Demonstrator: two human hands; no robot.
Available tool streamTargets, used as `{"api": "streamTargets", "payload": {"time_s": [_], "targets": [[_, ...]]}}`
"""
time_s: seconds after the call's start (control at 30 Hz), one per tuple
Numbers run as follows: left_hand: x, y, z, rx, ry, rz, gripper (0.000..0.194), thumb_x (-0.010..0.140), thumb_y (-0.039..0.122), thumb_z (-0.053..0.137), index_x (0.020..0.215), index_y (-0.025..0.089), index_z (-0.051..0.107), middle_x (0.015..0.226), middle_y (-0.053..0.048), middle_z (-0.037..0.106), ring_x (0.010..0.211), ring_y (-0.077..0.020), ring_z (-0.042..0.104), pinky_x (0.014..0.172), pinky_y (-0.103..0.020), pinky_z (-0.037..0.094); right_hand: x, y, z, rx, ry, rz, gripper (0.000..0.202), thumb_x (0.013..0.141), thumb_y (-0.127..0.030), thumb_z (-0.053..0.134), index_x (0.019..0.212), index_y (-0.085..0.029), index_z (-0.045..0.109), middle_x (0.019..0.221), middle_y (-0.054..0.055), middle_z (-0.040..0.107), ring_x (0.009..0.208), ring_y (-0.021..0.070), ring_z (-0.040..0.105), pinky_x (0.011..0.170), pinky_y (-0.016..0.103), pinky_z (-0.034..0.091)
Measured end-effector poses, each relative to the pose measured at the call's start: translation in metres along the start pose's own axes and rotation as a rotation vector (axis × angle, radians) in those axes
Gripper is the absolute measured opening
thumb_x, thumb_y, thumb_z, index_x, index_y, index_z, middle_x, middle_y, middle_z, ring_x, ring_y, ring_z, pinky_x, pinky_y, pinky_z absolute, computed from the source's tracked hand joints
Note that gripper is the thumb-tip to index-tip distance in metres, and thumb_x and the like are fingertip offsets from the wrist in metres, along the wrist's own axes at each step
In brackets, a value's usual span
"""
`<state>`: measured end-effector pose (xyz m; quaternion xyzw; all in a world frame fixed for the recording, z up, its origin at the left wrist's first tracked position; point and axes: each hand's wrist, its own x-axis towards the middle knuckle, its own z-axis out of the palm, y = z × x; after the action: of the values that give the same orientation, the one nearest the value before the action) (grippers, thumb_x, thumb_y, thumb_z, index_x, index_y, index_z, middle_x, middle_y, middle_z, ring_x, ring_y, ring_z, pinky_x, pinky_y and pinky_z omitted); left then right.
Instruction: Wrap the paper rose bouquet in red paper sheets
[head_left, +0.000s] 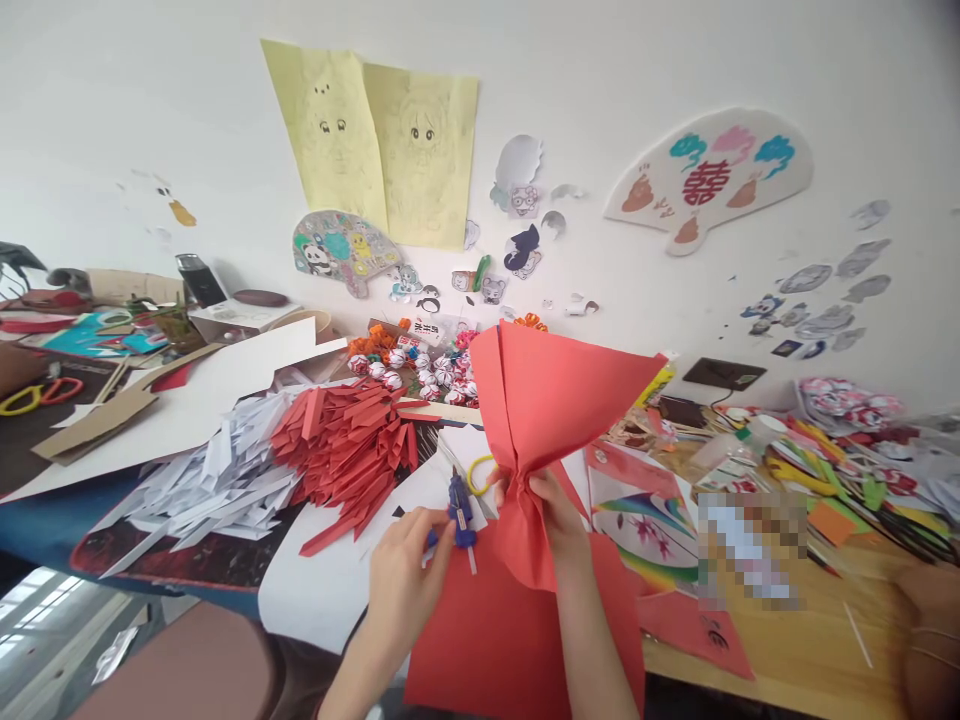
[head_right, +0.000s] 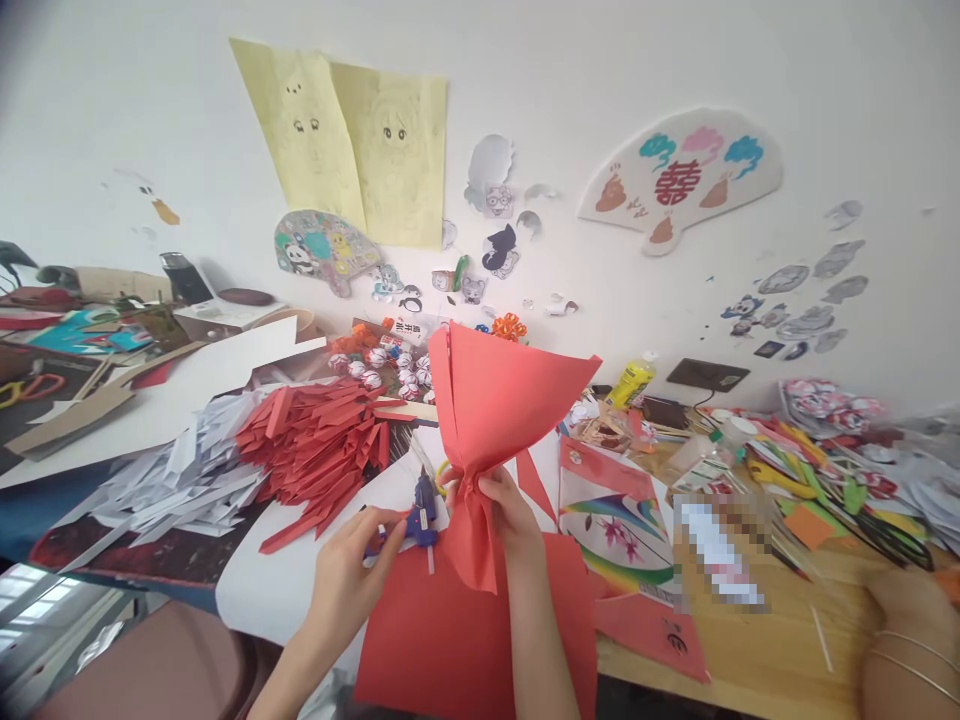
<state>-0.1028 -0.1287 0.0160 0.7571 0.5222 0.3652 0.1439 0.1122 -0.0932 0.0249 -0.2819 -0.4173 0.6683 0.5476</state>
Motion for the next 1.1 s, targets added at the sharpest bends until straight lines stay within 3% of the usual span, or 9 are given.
{"api": "streamTargets", "payload": {"time_s": [0.1,0.23,0.33,0.53,0.67,0.9,1.1], "targets": [[0.007,0.021,0.005,-0.102,0.008,0.072,0.015,0.095,0.03,0.046,0.101,0.022,0.058,0.094,-0.005,0.066,0.081,-0.018,0.061,0.072,-0.03,0.048,0.004,-0.001,-0.002,-0.086,-0.012,-0.031,0.039,0.072,-0.048,0.069,0.095,-0.017,0.069,0.099,0.013,0.071,0.078,0.0223,0.066,0.068,0.034,0.051],[0.018,0.043,0.018,-0.16,0.023,0.08,0.032,0.092,0.034,0.052,0.122,0.022,0.049,0.113,-0.01,0.062,0.093,-0.0208,0.061,0.078,-0.034,0.051,0.006,-0.003,0.0,-0.157,0.095,-0.084,0.034,0.077,-0.044,0.068,0.097,-0.018,0.07,0.103,0.013,0.072,0.084,0.0246,0.066,0.073,0.038,0.053],[0.028,0.052,0.027,-0.226,0.0,0.069,0.036,0.092,0.033,0.053,0.126,0.023,0.047,0.116,-0.01,0.062,0.099,-0.0213,0.061,0.08,-0.034,0.051,0.005,-0.004,0.003,-0.153,0.167,-0.115,0.035,0.079,-0.04,0.069,0.108,-0.019,0.065,0.112,0.012,0.07,0.095,0.0255,0.066,0.084,0.042,0.053],[0.046,0.061,0.031,-0.253,0.176,0.073,0.015,0.093,0.026,0.053,0.107,0.022,0.058,0.105,-0.006,0.061,0.096,-0.0188,0.059,0.082,-0.032,0.047,0.001,0.0,0.003,-0.119,0.249,-0.214,0.043,0.077,-0.043,0.073,0.113,-0.023,0.06,0.121,0.01,0.066,0.108,0.0258,0.064,0.091,0.041,0.051],[0.052,0.066,0.029,-0.192,0.191,0.08,0.012,0.093,0.022,0.052,0.099,0.022,0.063,0.09,-0.004,0.062,0.085,-0.0168,0.057,0.074,-0.029,0.043,0.0,0.004,0.005,-0.177,0.298,-0.238,0.053,0.073,-0.053,0.074,0.115,-0.024,0.059,0.12,0.011,0.066,0.109,0.0274,0.063,0.09,0.041,0.052],[0.058,0.072,0.028,-0.131,0.177,-0.094,0.008,0.088,0.021,0.058,0.085,0.021,0.066,0.076,0.001,0.058,0.071,-0.0136,0.054,0.063,-0.026,0.036,0.0,0.012,0.004,-0.21,0.307,-0.217,0.057,0.068,-0.062,0.074,0.109,-0.024,0.062,0.114,0.011,0.069,0.106,0.0279,0.065,0.087,0.04,0.054],[0.057,0.071,0.034,-0.13,0.238,-0.025,0.011,0.089,0.019,0.055,0.082,0.02,0.063,0.077,0.001,0.058,0.071,-0.0122,0.054,0.064,-0.024,0.037,-0.003,0.011,0.005,-0.181,0.282,-0.218,0.048,0.073,-0.052,0.075,0.11,-0.025,0.062,0.114,0.009,0.069,0.104,0.0249,0.065,0.088,0.037,0.054]]}}
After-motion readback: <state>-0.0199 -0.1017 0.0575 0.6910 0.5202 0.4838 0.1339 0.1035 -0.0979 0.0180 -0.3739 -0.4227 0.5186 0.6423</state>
